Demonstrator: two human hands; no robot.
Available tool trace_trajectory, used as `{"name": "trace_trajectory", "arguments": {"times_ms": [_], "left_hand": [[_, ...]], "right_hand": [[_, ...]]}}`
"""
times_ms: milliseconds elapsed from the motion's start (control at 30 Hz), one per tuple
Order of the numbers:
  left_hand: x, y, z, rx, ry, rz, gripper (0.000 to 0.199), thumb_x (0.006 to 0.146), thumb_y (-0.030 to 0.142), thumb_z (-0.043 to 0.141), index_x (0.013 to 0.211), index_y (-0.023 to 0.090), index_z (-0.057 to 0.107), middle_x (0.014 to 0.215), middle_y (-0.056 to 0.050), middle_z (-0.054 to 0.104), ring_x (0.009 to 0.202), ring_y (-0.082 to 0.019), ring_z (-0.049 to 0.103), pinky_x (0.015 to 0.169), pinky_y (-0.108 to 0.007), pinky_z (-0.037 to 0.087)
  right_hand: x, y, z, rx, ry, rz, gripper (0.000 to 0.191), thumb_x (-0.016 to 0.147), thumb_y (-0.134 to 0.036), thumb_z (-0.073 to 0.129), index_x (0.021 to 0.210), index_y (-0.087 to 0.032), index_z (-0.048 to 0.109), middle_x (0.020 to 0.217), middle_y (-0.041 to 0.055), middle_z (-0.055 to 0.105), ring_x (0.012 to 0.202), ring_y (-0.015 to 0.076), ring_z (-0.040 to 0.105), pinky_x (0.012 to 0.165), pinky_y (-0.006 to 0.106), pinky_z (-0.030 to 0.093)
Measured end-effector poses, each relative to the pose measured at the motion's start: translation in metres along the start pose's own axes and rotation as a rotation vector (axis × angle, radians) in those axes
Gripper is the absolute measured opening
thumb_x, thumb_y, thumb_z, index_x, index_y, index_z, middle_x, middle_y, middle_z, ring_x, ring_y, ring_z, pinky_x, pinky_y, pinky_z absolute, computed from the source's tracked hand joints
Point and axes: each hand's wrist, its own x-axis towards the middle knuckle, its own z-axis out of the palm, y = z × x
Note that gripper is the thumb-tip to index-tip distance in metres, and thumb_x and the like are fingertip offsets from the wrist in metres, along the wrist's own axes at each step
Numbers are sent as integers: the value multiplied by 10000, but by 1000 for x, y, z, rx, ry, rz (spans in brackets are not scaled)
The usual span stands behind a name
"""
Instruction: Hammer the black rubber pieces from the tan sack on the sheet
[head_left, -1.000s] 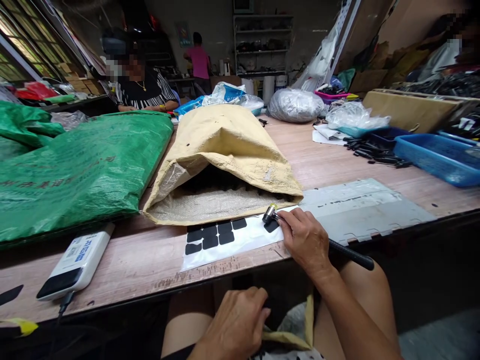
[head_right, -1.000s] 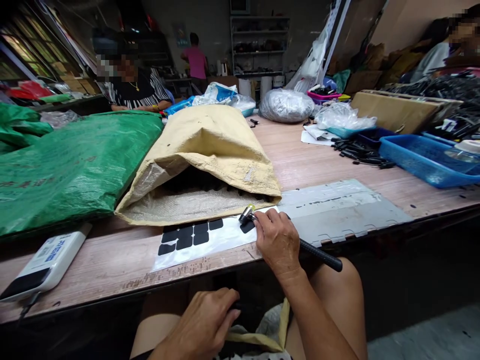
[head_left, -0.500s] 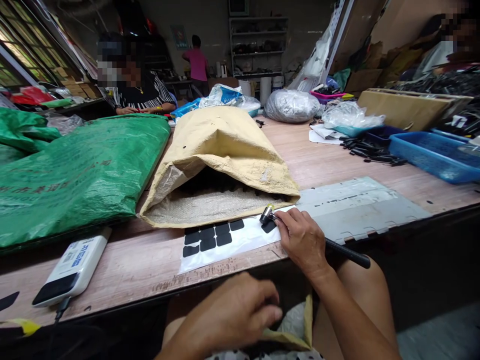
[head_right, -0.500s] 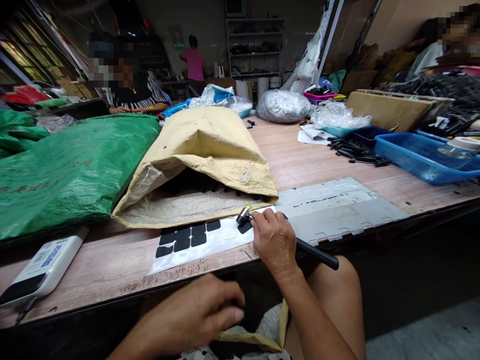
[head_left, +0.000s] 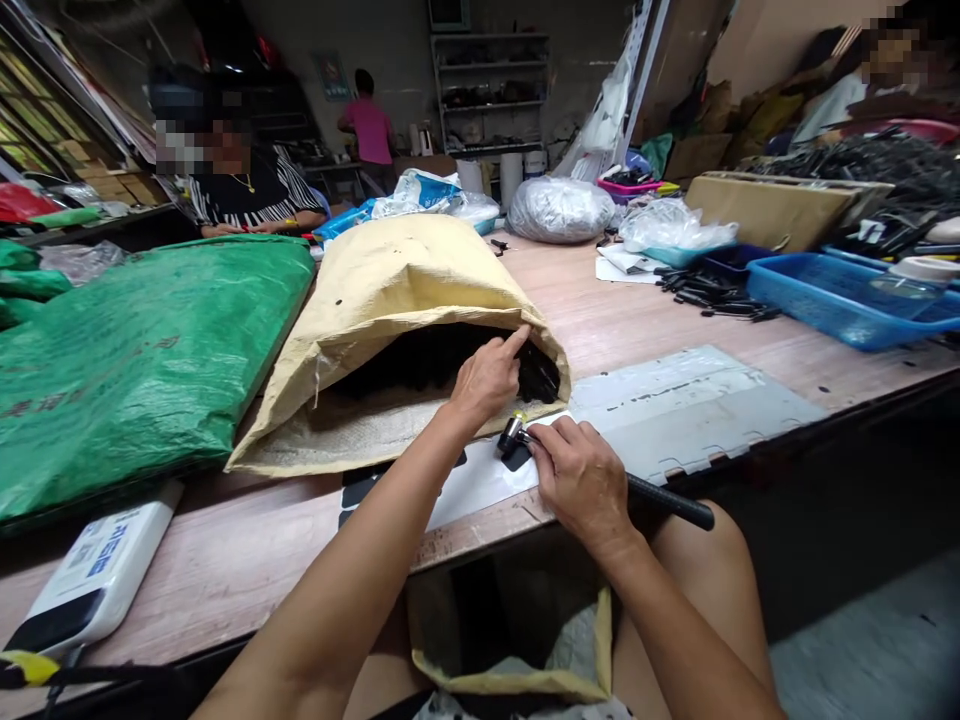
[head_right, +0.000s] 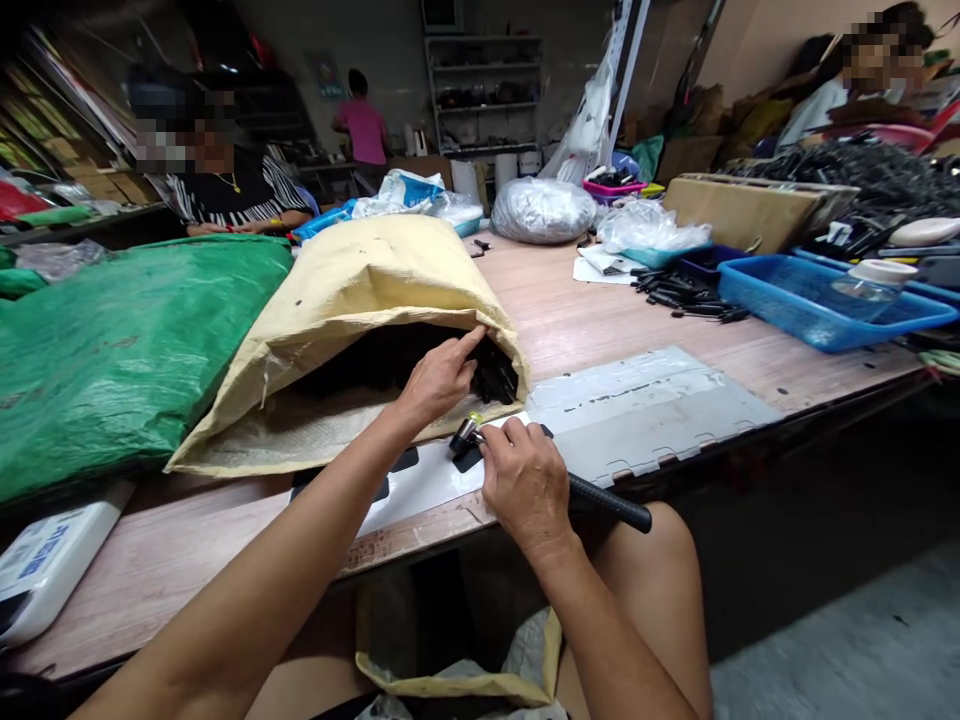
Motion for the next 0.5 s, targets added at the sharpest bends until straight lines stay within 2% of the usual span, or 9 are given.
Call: {"name": "trace_trajectory", "arguments": {"times_ms": [67, 100, 233, 367, 500], "left_hand": [[15, 7, 7, -41, 30, 93, 480, 952, 165, 438, 1420, 254, 500, 1222, -78, 658, 1123, -234, 621, 957, -327, 491], [22, 10, 11, -45, 5, 120, 431, 948, 165, 439, 1362, 230, 536, 1233, -83, 653, 1132, -230, 613, 977, -324, 483], [41, 22, 27, -10, -200, 167, 306, 978, 296, 452, 1234, 202, 592, 1203, -94, 688, 1108, -237, 634, 984, -328, 484], [39, 24, 37, 12, -274, 151, 368, 1010, 390, 396, 1272, 197, 568, 1254, -111, 680, 1135, -259, 641, 998, -366, 484], [29, 20, 36, 45, -249, 93, 500, 985, 427, 430, 1411, 166, 459, 1421, -148, 581, 1297, -293, 546, 1117, -403, 397]], "right_hand": [[0, 0, 0, 1, -5, 2, 191, 973, -301, 534, 1093, -264, 677, 942, 43, 629, 901, 222, 482, 796, 337, 325], [0, 0, 0, 3, -8, 2, 193, 974, -300, 529, 1093, -262, 676, 940, 47, 629, 899, 223, 484, 794, 337, 325], [0, 0, 0, 10, -5, -1, 199, 974, -291, 518, 1089, -254, 676, 929, 58, 626, 890, 225, 488, 785, 343, 321], [-1, 1, 0, 16, 2, -7, 207, 965, -287, 527, 1107, -250, 673, 935, 61, 628, 889, 223, 487, 784, 343, 323], [-1, 0, 0, 20, 0, 0, 216, 969, -294, 526, 1123, -253, 672, 954, 58, 631, 906, 225, 490, 797, 341, 328]]}}
